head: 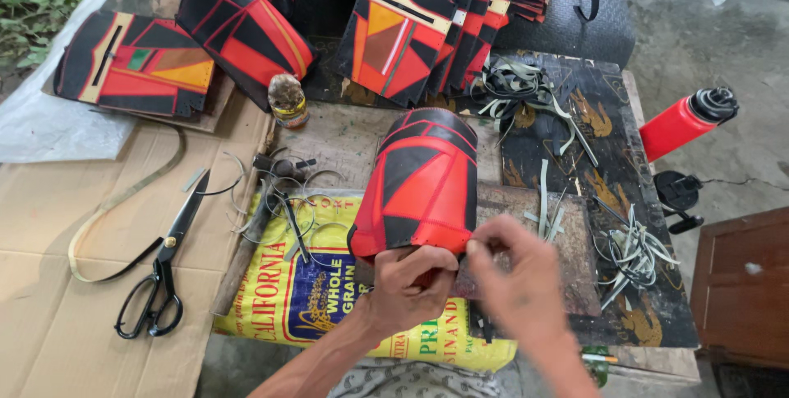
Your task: The person folds and presses the edges of a red and black leather pouch, pinches the seams closed, trims excess material with scissors, and places the finished pouch with a stack of similar completed pouches on the work table.
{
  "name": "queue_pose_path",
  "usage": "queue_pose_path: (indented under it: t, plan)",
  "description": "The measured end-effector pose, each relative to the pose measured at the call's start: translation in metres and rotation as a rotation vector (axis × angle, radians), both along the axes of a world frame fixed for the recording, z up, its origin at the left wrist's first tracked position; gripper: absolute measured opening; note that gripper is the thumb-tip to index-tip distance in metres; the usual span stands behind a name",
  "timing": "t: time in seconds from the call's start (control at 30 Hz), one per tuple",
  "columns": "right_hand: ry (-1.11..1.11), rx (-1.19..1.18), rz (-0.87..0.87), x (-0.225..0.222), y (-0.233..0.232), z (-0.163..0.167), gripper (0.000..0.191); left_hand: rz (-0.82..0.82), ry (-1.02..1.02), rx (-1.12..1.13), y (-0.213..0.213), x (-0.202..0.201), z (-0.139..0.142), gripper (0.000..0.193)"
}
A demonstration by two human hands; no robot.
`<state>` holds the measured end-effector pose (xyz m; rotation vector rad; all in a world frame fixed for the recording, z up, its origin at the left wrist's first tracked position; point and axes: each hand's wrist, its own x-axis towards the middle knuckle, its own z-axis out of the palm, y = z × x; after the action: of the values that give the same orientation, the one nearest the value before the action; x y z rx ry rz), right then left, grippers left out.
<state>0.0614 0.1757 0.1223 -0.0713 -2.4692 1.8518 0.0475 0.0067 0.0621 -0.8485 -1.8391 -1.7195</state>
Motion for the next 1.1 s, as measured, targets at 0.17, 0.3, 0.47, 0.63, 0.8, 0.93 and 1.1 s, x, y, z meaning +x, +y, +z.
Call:
queue_pose_path:
  t: [0.17,0.3,0.47,0.63,0.8,0.93,1.1]
  plan:
    - [0.045,-0.383,0.099,-0.006,0.007,-0.002,0.007,-0.156,-0.305,0.282,0.002,-0.007,-0.015,0.021]
    - [0.231,-0.098,0.181,-0.003,0.006,-0.006,0.031,-0.156,-0.652,0.215,-0.007,-0.013,-0.032,0.029]
    - [0.194,0.231,0.297,0.0,0.015,-0.001,0.047,-0.441,-0.727,0.366,-0.016,-0.014,-0.041,0.026]
    - [0.348,0.229,0.375,-0.004,0.02,0.001,0.038,-0.467,-0.707,0.316,-0.019,-0.013,-0.038,0.025]
    - [0.243,0.148,0.289,-0.004,0.021,-0.007,0.029,-0.469,-0.755,0.321,-0.02,-0.015,-0.037,0.024]
    - [0.332,0.158,0.331,-0.004,0.025,-0.012,0.031,-0.476,-0.749,0.3,-0.018,-0.017,-0.034,0.02]
    - [0.166,0.052,0.193,-0.01,0.021,-0.013,0.03,-0.509,-0.693,0.312,-0.018,-0.028,-0.016,0.017]
